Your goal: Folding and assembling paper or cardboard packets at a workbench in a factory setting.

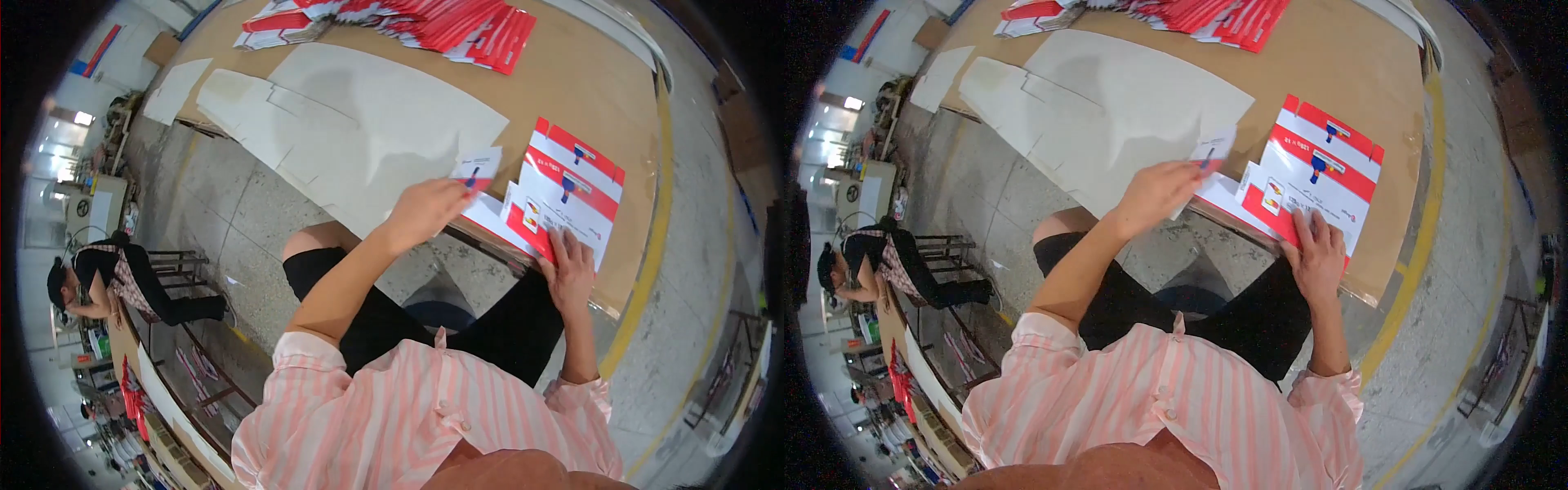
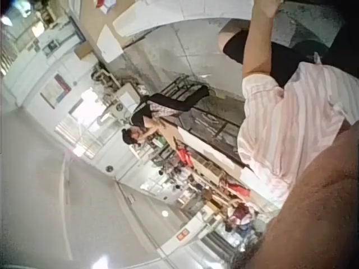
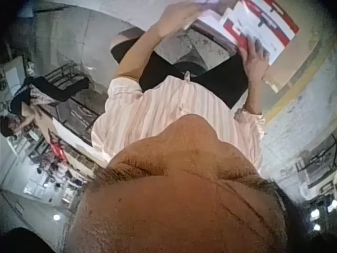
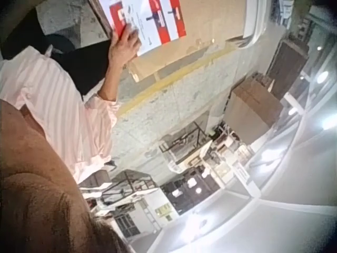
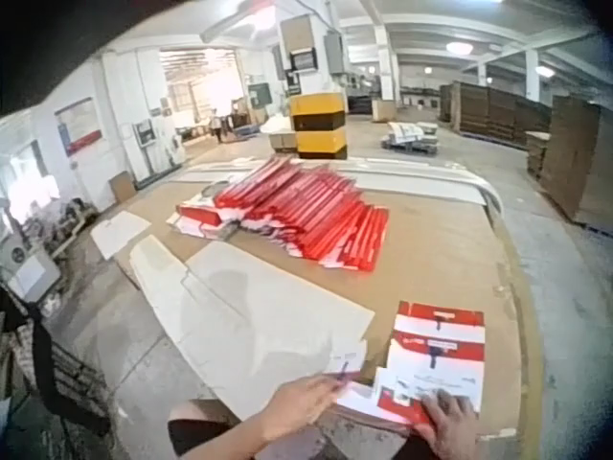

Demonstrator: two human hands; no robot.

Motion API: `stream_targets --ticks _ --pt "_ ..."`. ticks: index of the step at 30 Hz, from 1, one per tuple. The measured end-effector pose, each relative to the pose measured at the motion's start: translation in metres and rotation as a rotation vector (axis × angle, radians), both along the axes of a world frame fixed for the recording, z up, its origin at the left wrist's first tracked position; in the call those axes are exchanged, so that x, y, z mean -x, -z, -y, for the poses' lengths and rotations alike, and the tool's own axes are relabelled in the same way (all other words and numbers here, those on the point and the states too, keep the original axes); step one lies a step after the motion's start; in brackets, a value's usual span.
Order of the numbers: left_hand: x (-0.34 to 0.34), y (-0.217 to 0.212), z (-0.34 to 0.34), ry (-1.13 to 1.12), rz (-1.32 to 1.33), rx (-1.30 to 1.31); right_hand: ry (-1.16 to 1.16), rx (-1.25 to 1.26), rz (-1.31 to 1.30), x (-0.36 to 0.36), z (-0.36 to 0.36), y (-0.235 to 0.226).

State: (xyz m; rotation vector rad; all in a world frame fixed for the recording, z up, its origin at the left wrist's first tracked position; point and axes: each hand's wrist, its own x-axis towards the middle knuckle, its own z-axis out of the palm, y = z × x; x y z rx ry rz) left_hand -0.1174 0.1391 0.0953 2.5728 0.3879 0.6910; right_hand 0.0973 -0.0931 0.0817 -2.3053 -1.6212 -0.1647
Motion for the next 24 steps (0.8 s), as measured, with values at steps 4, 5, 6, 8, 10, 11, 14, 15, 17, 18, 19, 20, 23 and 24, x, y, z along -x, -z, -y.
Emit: stream_targets --ticks 4,5,6,8,10,11,14,15,17,18,19,20,23,24 --pt "-0.012 -0.004 0.014 0.073 -0.206 -0.155 -0.013 0.108 0.078 0.002 -0.002 0.001" --pt "-0.015 -0.003 0.014 0.078 -0.313 -0.167 -0.022 0.12 0.092 0.002 -0.002 0.002" --pt "-0.019 -0.003 0.015 0.08 -0.421 -0.178 -0.012 0.125 0.059 0.003 -0.001 -0.001" --pt "-0.027 -0.003 0.016 0.109 -0.461 -0.143 0.015 0.14 0.051 0.004 0.001 0.002" --pt "-0.032 0.008 0.016 0.134 -0.508 -0.122 0.041 0.14 0.036 0.005 0.0 0.005" --pt "-0.031 0.027 0.017 0.079 -0.368 -0.182 0.035 0.106 0.025 0.007 -0.002 0.007" --pt "-0.033 0.046 0.025 0.008 -0.269 -0.198 0.062 0.083 0.057 0.008 -0.006 0.015" --pt "-0.034 0.048 0.028 -0.029 -0.308 -0.168 0.076 0.083 0.107 0.008 -0.007 0.017" --pt "-0.038 0.047 0.031 -0.028 -0.281 -0.178 0.091 0.103 0.095 0.006 -0.009 0.017" --pt "-0.037 0.045 0.033 -0.04 -0.253 -0.197 0.094 0.111 0.087 0.007 -0.008 0.015" --pt "-0.037 0.043 0.034 -0.039 -0.258 -0.194 0.094 0.115 0.083 0.008 -0.009 0.015" --pt "-0.037 0.04 0.033 -0.042 -0.246 -0.206 0.095 0.118 0.08 0.009 -0.009 0.014" --pt "-0.049 0.028 0.024 -0.036 -0.275 -0.216 0.089 0.066 0.096 0.006 -0.014 0.012" --pt "-0.054 0.021 0.023 -0.026 -0.329 -0.196 0.078 0.027 0.103 0.007 -0.012 0.008"
